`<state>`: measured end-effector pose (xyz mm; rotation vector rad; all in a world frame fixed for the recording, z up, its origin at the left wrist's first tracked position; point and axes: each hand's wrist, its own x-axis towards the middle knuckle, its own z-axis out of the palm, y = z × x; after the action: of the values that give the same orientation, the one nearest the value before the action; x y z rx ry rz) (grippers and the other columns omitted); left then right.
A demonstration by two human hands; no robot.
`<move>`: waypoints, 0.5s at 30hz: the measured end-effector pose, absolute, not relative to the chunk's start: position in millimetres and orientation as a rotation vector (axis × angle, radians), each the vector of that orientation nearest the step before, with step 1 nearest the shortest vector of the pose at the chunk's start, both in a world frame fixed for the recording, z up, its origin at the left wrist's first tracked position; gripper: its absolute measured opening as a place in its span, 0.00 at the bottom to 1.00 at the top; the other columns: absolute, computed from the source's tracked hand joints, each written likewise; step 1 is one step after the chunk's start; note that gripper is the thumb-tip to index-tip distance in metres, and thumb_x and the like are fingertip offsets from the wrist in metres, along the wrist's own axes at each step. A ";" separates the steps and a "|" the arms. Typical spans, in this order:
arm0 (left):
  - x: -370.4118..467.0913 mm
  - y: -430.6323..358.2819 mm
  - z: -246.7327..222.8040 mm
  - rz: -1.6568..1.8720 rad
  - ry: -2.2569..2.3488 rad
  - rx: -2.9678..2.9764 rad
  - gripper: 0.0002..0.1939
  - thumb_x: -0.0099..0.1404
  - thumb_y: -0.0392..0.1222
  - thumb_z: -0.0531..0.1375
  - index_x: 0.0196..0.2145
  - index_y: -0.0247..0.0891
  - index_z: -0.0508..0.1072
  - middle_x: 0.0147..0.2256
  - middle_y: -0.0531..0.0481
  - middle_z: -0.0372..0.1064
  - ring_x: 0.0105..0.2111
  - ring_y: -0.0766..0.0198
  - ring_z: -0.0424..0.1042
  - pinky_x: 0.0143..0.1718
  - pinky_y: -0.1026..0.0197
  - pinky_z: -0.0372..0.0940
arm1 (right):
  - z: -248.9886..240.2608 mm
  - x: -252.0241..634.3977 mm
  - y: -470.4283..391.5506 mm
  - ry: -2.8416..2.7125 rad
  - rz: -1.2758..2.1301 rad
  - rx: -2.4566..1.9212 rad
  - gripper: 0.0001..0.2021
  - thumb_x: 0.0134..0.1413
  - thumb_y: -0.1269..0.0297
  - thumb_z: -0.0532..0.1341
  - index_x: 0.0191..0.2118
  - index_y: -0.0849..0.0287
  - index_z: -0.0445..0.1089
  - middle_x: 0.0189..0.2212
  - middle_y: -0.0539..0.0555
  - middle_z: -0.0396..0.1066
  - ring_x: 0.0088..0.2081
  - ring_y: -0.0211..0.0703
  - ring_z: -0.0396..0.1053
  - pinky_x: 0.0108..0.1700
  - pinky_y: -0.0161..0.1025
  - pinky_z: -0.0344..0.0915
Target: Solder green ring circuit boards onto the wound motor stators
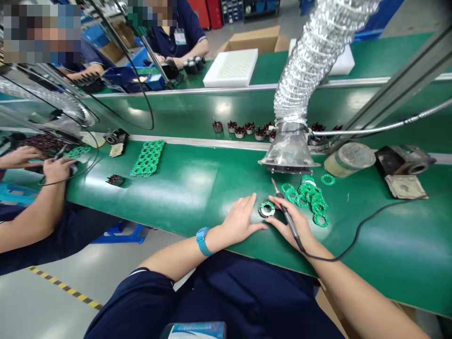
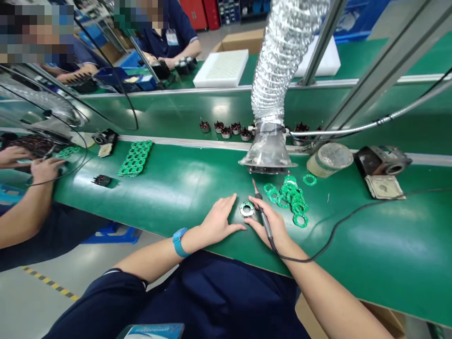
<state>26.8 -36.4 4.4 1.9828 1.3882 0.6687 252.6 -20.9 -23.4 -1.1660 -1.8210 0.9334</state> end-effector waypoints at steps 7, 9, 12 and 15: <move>21.3 13.1 7.1 0.753 1.347 1.943 0.13 0.65 0.52 0.66 0.46 0.48 0.75 0.45 0.38 0.73 0.49 0.47 0.74 0.56 0.46 0.67 | -24.6 272.1 -30.6 -1.887 0.670 -1.257 0.24 0.63 0.61 0.65 0.63 0.49 0.67 0.53 0.58 0.78 0.47 0.51 0.80 0.52 0.51 0.79; -9.1 50.3 13.2 0.840 1.502 1.921 0.12 0.66 0.52 0.66 0.43 0.45 0.74 0.42 0.40 0.73 0.45 0.51 0.73 0.52 0.48 0.68 | -28.9 270.4 -27.7 -1.946 0.577 -1.176 0.24 0.63 0.63 0.64 0.63 0.48 0.68 0.51 0.58 0.78 0.45 0.53 0.81 0.49 0.51 0.80; -76.5 123.9 33.9 0.954 1.919 1.769 0.11 0.65 0.48 0.65 0.40 0.39 0.73 0.40 0.43 0.73 0.42 0.54 0.71 0.49 0.51 0.66 | -29.2 265.7 -21.2 -2.027 0.498 -1.052 0.26 0.63 0.67 0.62 0.65 0.44 0.66 0.50 0.56 0.79 0.46 0.56 0.81 0.45 0.52 0.82; -143.2 194.2 58.4 0.819 2.438 1.547 0.12 0.66 0.46 0.62 0.40 0.33 0.73 0.42 0.40 0.74 0.44 0.55 0.71 0.50 0.54 0.65 | -15.8 269.3 -21.4 -2.059 0.456 -1.021 0.30 0.62 0.70 0.61 0.67 0.41 0.63 0.49 0.54 0.80 0.46 0.57 0.82 0.44 0.51 0.83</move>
<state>-143.2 194.2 58.4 1.5470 2.4378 0.8185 269.3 -21.4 -15.8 -1.0215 -2.0589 0.4560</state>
